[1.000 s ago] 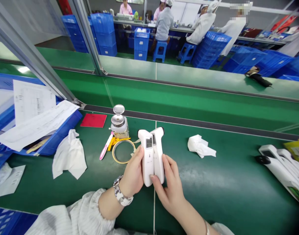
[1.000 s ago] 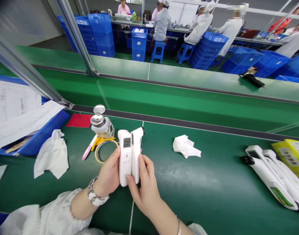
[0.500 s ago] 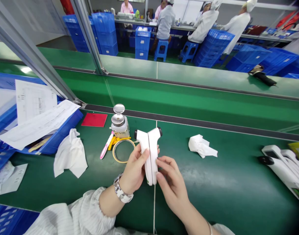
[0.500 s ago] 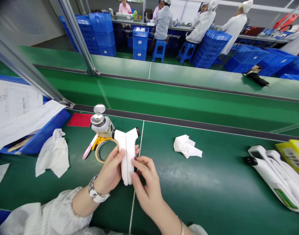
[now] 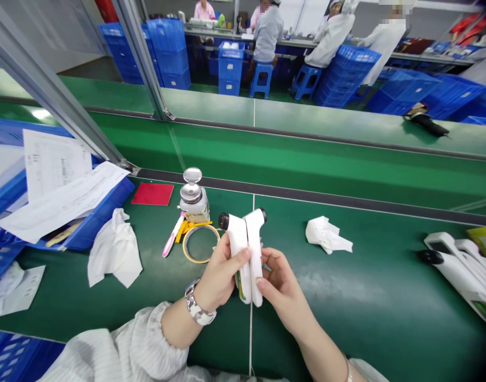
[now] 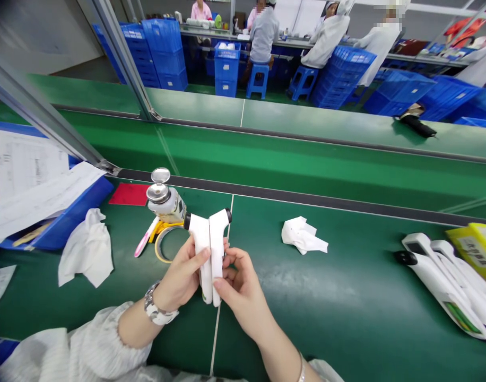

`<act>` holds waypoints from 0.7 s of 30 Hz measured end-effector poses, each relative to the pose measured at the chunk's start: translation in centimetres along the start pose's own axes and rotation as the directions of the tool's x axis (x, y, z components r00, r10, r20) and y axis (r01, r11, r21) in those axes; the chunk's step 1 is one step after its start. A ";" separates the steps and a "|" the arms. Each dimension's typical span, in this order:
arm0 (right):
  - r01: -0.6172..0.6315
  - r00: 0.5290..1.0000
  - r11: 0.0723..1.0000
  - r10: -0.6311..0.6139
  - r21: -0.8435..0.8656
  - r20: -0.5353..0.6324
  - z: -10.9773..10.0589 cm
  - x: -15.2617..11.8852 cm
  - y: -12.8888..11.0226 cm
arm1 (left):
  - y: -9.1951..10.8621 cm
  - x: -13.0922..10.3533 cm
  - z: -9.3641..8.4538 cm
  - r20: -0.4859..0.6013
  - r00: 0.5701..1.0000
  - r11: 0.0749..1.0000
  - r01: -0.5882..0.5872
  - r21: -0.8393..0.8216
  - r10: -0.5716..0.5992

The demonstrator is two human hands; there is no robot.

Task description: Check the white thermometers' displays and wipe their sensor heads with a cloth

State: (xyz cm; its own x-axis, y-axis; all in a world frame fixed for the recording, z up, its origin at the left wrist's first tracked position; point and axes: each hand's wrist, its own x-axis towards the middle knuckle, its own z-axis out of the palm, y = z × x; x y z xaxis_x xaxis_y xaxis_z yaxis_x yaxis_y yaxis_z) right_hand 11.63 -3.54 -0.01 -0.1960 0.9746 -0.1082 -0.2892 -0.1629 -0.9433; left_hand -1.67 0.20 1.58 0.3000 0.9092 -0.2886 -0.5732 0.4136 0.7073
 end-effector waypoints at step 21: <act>-0.141 0.987 0.967 0.155 0.214 -0.051 -0.1 0.2 -0.3 | 0.1 -0.1 0.0 -0.023 1.000 0.999 -0.011 0.052 0.012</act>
State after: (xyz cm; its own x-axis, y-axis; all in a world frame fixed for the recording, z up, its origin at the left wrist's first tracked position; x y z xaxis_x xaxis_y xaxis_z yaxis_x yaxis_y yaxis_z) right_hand 11.80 -3.26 0.20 -0.1904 0.9442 -0.2687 -0.4523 -0.3273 -0.8296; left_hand -1.75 0.16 1.68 0.2754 0.9150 -0.2949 -0.5363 0.4008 0.7428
